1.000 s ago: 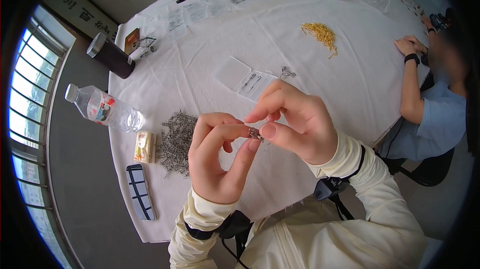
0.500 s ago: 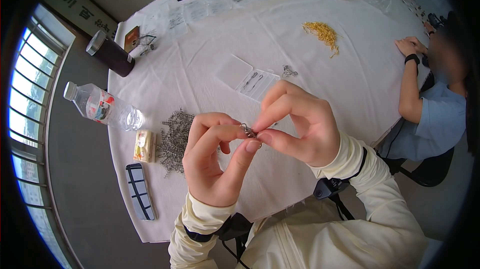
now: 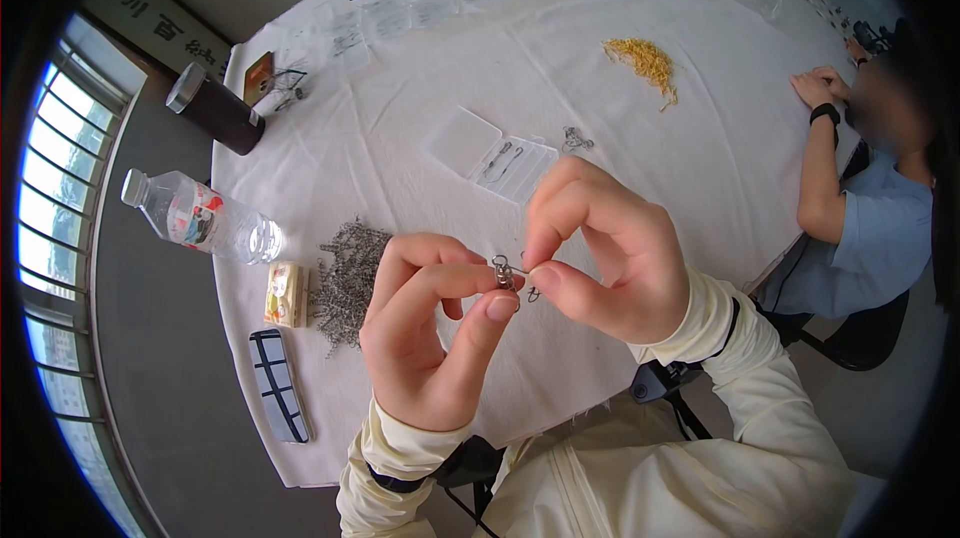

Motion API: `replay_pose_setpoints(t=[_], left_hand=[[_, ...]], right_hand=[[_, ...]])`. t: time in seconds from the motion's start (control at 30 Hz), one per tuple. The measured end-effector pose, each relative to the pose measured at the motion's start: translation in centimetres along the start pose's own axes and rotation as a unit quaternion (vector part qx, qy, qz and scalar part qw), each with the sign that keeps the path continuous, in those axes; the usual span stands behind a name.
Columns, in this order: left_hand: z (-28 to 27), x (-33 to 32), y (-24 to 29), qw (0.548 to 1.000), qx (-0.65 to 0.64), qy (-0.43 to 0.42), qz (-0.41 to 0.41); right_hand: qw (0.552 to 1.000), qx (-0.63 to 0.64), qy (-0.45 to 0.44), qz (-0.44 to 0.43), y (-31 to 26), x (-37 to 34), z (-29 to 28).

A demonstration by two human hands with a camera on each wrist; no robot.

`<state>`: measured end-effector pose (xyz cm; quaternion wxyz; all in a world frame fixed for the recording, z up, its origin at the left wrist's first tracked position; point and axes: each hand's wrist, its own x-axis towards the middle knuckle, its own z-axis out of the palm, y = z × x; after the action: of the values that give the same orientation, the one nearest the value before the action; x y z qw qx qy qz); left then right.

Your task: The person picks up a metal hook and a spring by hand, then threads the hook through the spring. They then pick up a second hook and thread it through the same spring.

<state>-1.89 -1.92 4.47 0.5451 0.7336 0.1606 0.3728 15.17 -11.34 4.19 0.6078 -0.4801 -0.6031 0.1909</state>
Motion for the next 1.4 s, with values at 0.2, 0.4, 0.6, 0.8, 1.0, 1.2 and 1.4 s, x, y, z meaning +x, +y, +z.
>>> replay_pose_setpoints(t=[0.2,0.4,0.6,0.8,1.0,1.2,1.4], left_hand=[[0.04,-0.27,0.39,1.000,-0.026,-0.006,-0.013],[0.09,-0.41,0.59,0.999,-0.039,-0.005,-0.024],[0.10,-0.45,0.59,0.999,-0.045,-0.007,-0.018],[0.15,-0.47,0.67,0.999,-0.046,-0.009,-0.024],[0.52,-0.54,0.65,0.997,-0.074,-0.020,-0.025],[0.45,-0.71,0.73,0.991,-0.121,-0.027,-0.052],[0.47,-0.73,0.65,0.990,-0.129,-0.026,-0.057]], right_hand=[[1.000,-0.016,0.009,-0.012,-0.08,-0.14,-0.21],[1.000,0.005,-0.008,-0.012,-0.10,-0.10,-0.29],[0.999,0.027,-0.017,-0.002,-0.16,-0.18,-0.17],[1.000,0.021,-0.020,-0.007,-0.20,-0.14,-0.19],[0.999,0.008,-0.017,-0.038,-0.09,0.07,0.07],[0.999,-0.012,-0.019,-0.049,-0.14,0.11,0.02],[0.999,-0.012,-0.015,-0.047,-0.19,0.09,0.05]])
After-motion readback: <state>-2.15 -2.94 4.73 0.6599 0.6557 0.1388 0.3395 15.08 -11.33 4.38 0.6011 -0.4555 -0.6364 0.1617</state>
